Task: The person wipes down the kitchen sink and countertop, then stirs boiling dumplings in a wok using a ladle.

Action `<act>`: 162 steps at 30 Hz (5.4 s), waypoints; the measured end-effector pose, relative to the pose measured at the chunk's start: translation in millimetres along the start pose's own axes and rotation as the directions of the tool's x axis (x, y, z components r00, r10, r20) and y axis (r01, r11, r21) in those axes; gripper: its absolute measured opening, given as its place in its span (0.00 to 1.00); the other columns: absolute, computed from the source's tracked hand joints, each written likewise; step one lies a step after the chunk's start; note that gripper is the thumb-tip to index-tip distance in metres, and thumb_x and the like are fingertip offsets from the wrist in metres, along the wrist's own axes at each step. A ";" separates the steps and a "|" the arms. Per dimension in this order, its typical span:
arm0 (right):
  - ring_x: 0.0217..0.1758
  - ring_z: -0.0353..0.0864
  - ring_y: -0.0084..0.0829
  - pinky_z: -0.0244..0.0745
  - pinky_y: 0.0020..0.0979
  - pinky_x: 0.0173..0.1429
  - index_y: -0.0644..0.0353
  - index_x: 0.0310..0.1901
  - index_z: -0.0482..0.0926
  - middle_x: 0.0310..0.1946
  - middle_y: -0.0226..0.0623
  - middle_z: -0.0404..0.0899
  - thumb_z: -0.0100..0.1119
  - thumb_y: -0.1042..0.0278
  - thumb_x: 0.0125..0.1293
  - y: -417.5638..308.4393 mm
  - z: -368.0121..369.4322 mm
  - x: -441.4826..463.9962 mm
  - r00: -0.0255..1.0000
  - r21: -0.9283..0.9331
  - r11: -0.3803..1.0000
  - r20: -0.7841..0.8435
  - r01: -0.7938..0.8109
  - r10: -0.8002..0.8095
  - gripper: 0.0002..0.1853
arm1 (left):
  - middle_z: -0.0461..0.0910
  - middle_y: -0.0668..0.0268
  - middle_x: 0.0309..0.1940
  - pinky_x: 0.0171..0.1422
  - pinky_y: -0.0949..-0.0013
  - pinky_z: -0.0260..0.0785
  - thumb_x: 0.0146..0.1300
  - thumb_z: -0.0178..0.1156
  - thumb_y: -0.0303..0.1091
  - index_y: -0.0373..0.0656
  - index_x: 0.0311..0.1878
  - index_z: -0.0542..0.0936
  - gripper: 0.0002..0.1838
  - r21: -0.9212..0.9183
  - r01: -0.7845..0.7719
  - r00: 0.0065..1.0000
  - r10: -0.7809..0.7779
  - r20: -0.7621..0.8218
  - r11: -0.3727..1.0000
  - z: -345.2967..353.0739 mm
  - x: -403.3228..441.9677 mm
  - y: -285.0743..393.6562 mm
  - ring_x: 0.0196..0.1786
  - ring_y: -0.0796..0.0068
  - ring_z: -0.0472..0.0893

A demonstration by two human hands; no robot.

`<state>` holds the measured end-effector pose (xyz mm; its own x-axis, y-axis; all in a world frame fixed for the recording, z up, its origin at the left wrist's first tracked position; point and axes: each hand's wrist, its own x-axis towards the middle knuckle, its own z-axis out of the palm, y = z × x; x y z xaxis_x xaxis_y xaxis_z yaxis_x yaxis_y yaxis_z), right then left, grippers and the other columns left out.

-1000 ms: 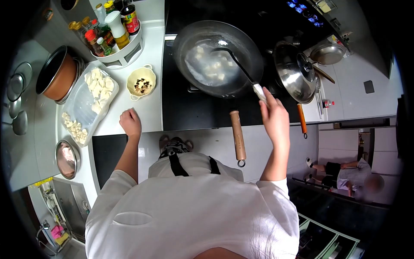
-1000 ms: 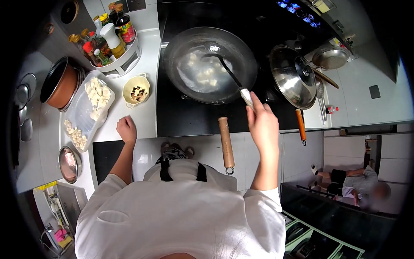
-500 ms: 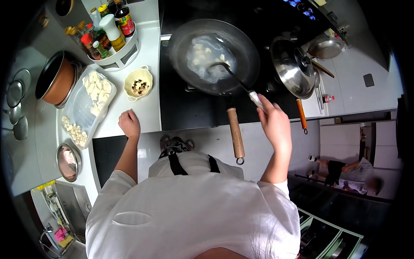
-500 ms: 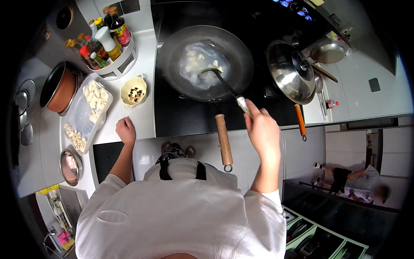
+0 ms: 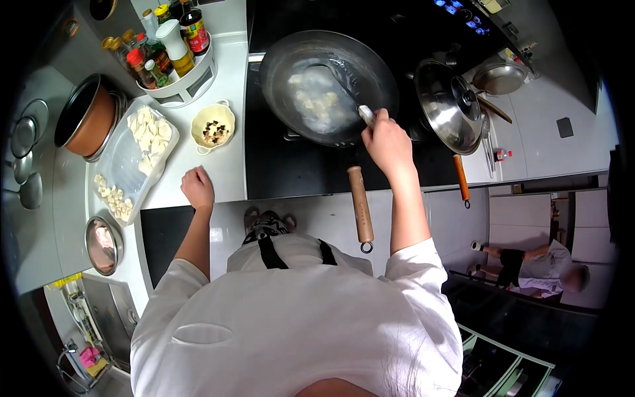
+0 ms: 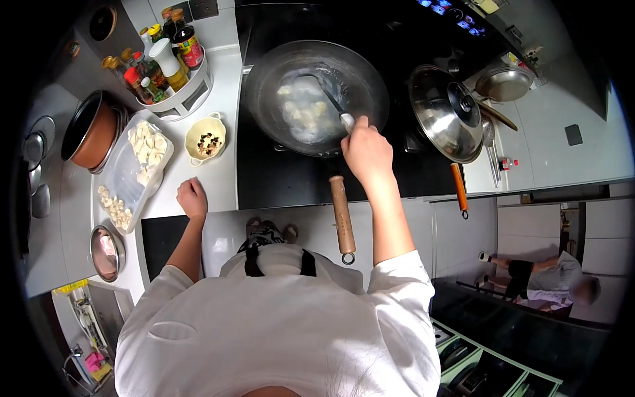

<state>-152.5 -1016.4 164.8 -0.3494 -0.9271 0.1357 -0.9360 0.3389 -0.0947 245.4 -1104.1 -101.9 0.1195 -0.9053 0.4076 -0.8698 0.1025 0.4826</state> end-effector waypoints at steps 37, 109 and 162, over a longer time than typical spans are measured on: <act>0.30 0.84 0.39 0.79 0.34 0.39 0.53 0.61 0.76 0.35 0.47 0.83 0.58 0.71 0.63 2.5 -23.3 -43.7 0.999 0.414 0.910 -0.028 -0.030 0.046 0.23 | 0.81 0.57 0.32 0.45 0.51 0.67 0.70 0.54 0.39 0.40 0.33 0.79 0.13 -0.037 -0.012 1.000 0.011 -0.023 0.999 -3.0 1.6 1.4 0.39 0.52 0.78; 0.35 0.82 0.25 0.77 0.24 0.40 0.65 0.46 0.83 0.37 0.37 0.84 0.64 0.74 0.64 30.4 -1.4 -55.0 0.869 0.700 0.686 -0.449 0.197 0.209 0.09 | 0.80 0.58 0.32 0.45 0.51 0.67 0.70 0.54 0.39 0.41 0.33 0.80 0.13 -0.043 -0.030 0.999 0.029 -0.023 0.999 0.2 0.8 -4.0 0.40 0.53 0.77; 0.40 0.83 0.40 0.78 0.33 0.45 0.59 0.45 0.83 0.38 0.41 0.81 0.68 0.75 0.60 19.5 0.2 -53.8 0.846 0.329 0.893 -0.525 0.306 -0.097 0.11 | 0.80 0.60 0.33 0.47 0.53 0.66 0.69 0.54 0.37 0.41 0.33 0.79 0.11 -0.016 -0.009 1.000 0.010 0.015 1.000 0.2 0.7 -2.3 0.41 0.54 0.77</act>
<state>-151.9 -960.0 155.4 -0.2270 -0.7329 0.6414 -0.9293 -0.0340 -0.3678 247.4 -1105.1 -102.9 0.1037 -0.9105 0.4002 -0.8632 0.1175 0.4910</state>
